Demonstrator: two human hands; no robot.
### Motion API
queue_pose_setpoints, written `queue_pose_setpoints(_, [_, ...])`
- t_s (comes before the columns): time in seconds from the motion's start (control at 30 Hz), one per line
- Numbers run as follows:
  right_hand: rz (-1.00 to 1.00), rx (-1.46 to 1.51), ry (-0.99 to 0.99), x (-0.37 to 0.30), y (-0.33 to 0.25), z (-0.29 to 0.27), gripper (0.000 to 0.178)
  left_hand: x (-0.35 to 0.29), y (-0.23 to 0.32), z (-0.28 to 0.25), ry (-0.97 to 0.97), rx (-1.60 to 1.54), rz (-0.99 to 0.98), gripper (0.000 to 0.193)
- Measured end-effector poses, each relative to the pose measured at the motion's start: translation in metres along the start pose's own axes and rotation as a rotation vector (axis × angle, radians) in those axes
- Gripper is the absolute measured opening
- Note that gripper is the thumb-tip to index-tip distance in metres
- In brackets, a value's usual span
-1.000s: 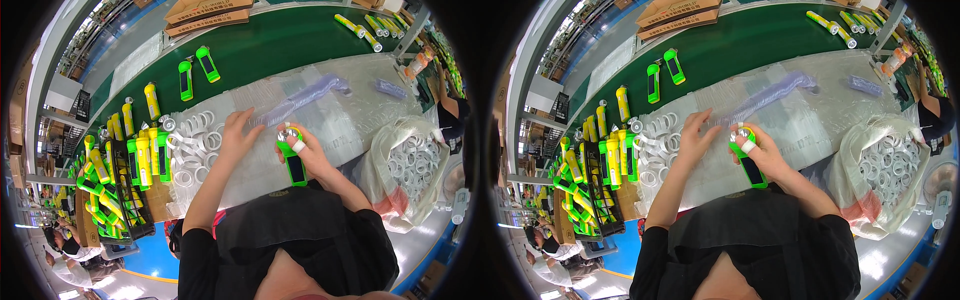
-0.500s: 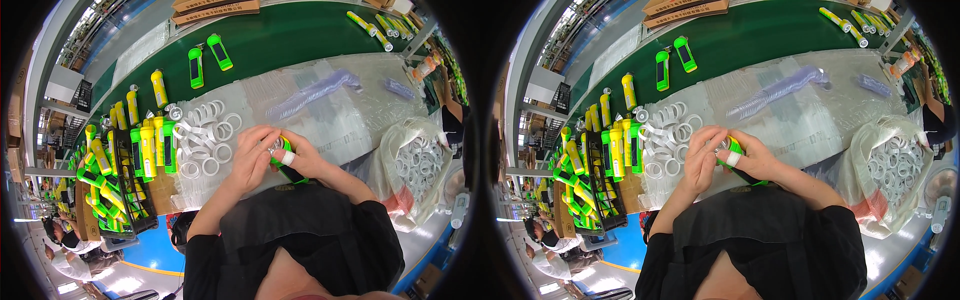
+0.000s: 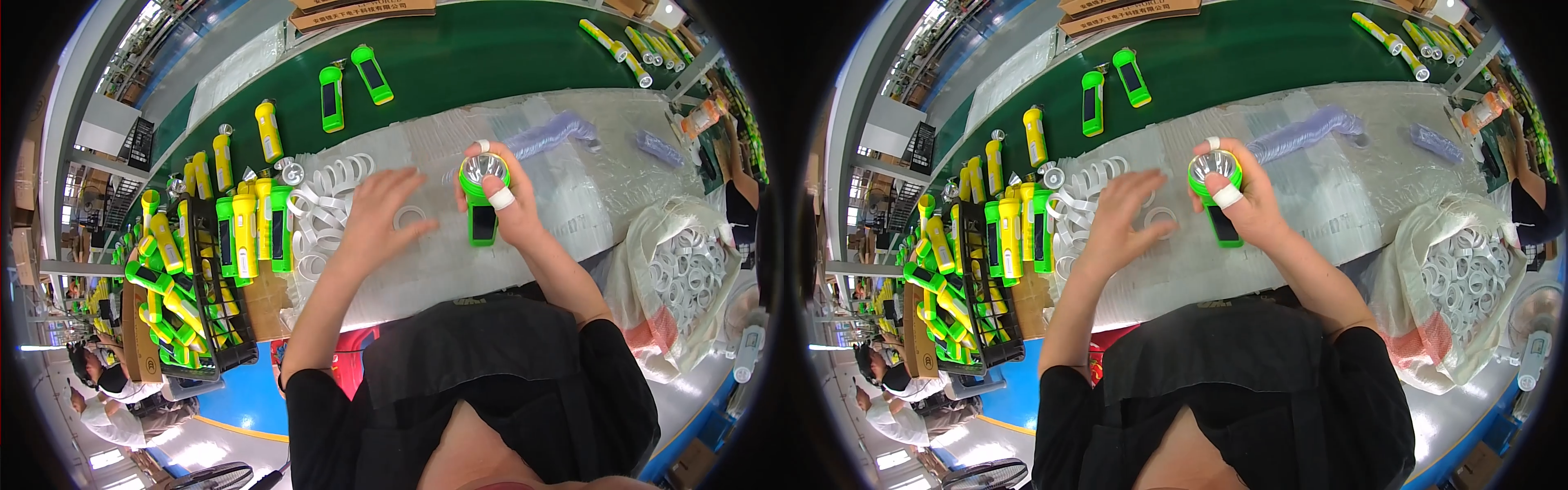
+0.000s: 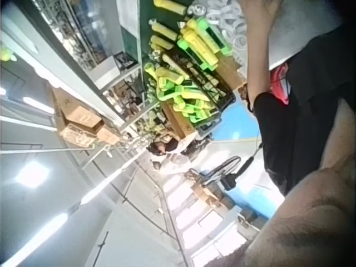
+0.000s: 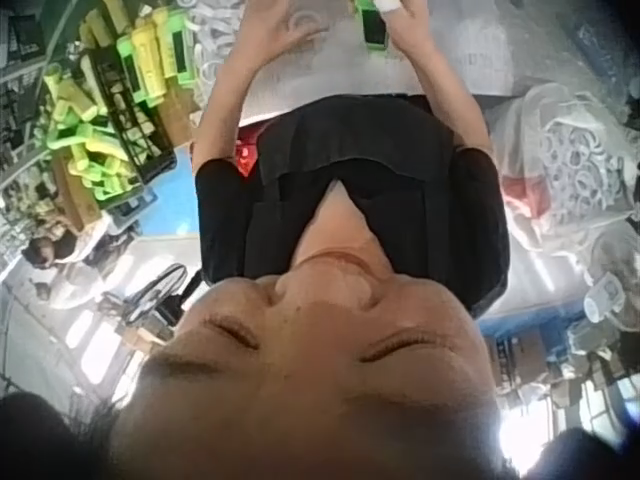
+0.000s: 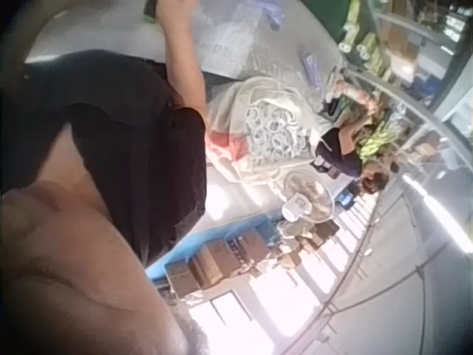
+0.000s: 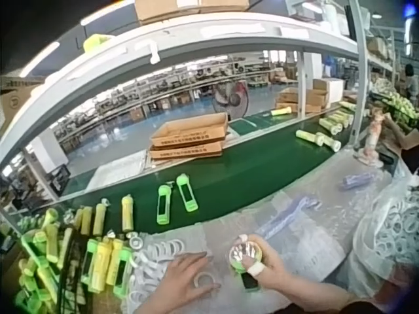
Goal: Assembling flashlight components by attaching lenses and rings to the bodies on a production line.
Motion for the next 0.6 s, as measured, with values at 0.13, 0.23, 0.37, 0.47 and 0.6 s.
queue_pose_setpoints(0.13, [0.059,-0.041,0.005,0.000,0.019,-0.003,0.042,-0.024,-0.015,0.027,-0.426,0.337,0.151,0.062])
queue_pose_setpoints(0.23, [0.009,-0.076,-0.033,-0.002,0.017,0.000,0.042,-0.015,-0.014,0.021,-0.342,0.203,0.111,0.059])
queue_pose_setpoints(0.37, [0.050,-0.070,-0.045,-0.003,0.022,0.002,0.036,0.013,-0.017,-0.006,0.180,-0.824,-0.368,0.044])
queue_pose_setpoints(0.47, [0.062,-0.097,-0.037,-0.003,0.021,0.003,0.037,0.026,0.015,-0.005,0.197,-0.633,-0.178,0.030])
queue_pose_setpoints(0.6, [-0.058,-0.098,-0.065,-0.001,0.013,0.006,0.041,0.036,0.043,0.002,0.168,-0.274,0.061,0.034])
Point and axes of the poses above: each hand's wrist, its own x-axis towards the middle knuckle, its own z-axis out of the palm, y = z × x, the point moved 8 cm from there along x, towards the middle knuckle, and after that the axes turned 15 degrees about y, right-handed, at the moved point
